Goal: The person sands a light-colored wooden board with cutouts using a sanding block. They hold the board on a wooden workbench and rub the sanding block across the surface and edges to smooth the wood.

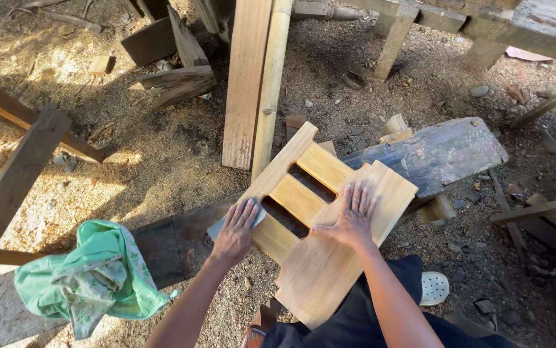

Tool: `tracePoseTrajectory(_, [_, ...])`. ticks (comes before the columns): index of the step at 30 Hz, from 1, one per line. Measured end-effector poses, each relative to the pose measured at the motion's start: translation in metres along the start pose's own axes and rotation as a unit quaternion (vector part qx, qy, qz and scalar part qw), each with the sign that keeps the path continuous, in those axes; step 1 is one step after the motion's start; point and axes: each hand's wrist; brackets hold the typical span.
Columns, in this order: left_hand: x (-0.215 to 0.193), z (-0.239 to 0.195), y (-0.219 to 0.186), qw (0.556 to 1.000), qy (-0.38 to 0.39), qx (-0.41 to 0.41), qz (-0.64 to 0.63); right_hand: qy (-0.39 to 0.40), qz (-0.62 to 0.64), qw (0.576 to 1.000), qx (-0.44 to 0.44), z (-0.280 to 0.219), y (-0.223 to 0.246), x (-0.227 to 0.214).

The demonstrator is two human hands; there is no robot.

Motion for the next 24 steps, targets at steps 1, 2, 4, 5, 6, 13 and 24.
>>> tracePoseTrajectory(1, [0.009,0.02,0.004,1.0,-0.015,0.011,0.021,0.0,-0.004,1.0,0.0,-0.002,0.001,-0.003])
tracePoseTrajectory(2, [0.018,0.04,0.007,0.998,-0.03,0.021,0.042,0.0,-0.008,1.0,-0.001,-0.004,0.002,-0.006])
tracePoseTrajectory(4, [0.035,0.087,0.011,0.998,-0.048,0.038,0.013,0.008,-0.01,1.0,0.008,-0.006,0.003,-0.008])
tracePoseTrajectory(5, [0.043,0.114,0.014,0.996,-0.068,0.053,-0.012,0.014,-0.01,1.0,0.014,-0.004,0.005,-0.01])
tracePoseTrajectory(6, [0.057,0.142,0.018,0.996,-0.069,0.059,-0.015,0.011,-0.01,1.0,0.019,-0.002,0.003,-0.005])
tracePoseTrajectory(13, [0.125,0.314,0.013,0.996,-0.076,0.041,-0.006,-0.004,-0.002,1.0,-0.001,0.003,-0.001,0.0])
tracePoseTrajectory(24, [0.028,0.134,0.006,0.994,-0.07,0.048,-0.072,-0.017,-0.009,1.0,-0.016,0.002,0.005,-0.006])
Point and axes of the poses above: each hand's wrist, its own z-axis towards the middle knuckle, its own x-axis out of the palm, y = z × x, and after that the axes turned 5 degrees about x, right-handed
